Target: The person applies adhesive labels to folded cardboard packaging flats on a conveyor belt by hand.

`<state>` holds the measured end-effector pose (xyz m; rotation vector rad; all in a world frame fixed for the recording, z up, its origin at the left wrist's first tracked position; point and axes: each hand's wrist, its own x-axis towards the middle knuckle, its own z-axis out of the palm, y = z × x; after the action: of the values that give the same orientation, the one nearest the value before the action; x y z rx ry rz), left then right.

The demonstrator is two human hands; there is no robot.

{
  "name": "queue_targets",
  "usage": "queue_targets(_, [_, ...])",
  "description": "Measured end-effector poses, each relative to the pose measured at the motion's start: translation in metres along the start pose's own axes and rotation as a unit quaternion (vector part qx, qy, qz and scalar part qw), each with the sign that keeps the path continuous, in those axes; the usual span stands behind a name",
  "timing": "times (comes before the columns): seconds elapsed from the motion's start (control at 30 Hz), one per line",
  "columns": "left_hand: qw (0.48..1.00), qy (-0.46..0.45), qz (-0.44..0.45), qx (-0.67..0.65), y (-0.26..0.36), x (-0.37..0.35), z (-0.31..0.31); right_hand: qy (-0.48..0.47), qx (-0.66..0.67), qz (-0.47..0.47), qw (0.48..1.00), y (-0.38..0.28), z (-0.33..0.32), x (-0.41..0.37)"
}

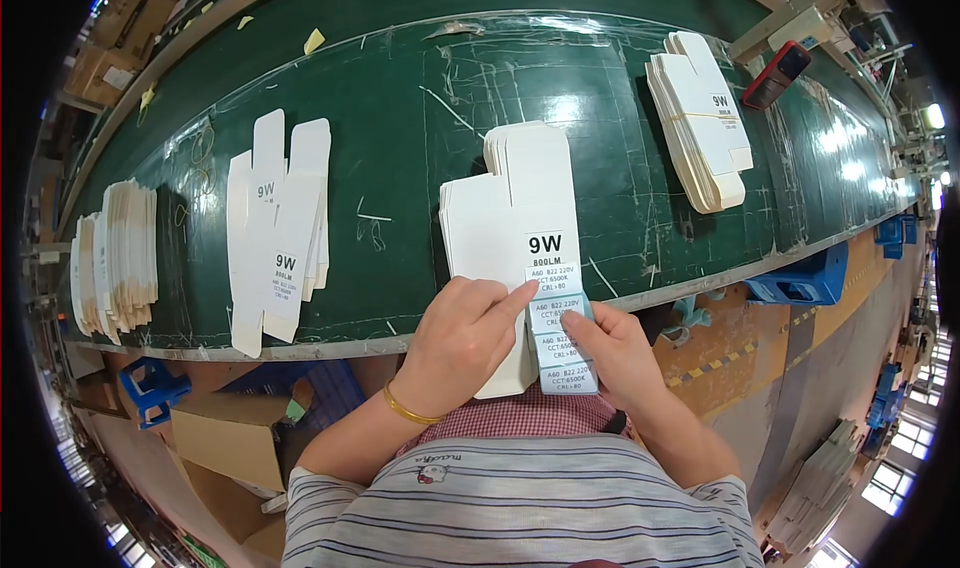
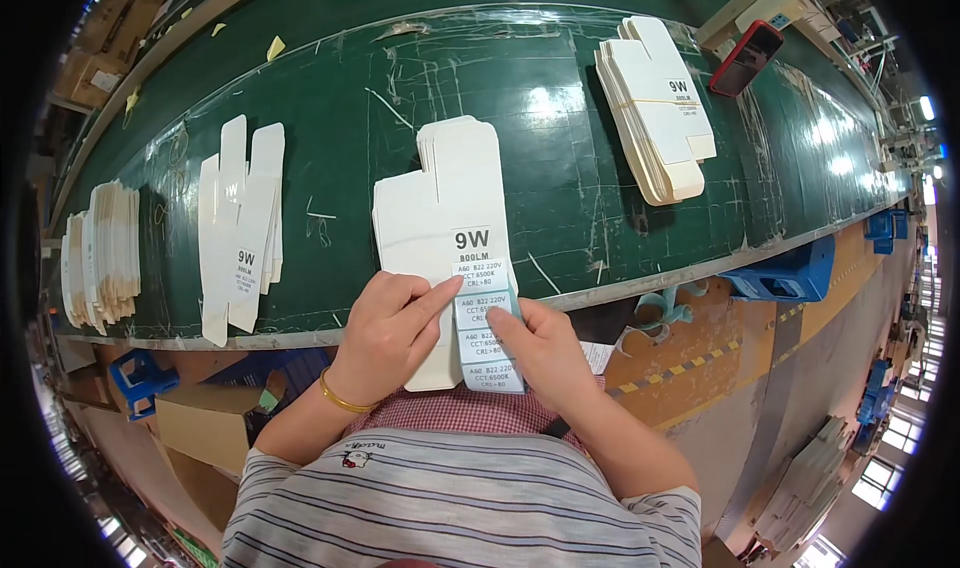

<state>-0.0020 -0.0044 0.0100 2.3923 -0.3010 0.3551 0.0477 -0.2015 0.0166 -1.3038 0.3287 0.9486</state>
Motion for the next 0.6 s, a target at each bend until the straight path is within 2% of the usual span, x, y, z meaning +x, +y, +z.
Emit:
queue_targets(0.13, [1.0, -0.006, -0.026, -0.004, 0.003, 0.002, 0.0, -0.003, -0.002, -0.004, 1.0, 0.001, -0.002, -0.001])
queue_targets(0.33, [1.0, -0.022, -0.002, 0.009, 0.001, 0.003, -0.001, -0.01, 0.009, -0.006, 1.0, 0.005, -0.005, 0.0])
queue_targets(0.6, [0.998, -0.043, -0.016, 0.033, 0.007, 0.011, -0.006, -0.002, 0.024, 0.004, 1.0, 0.004, -0.004, -0.001])
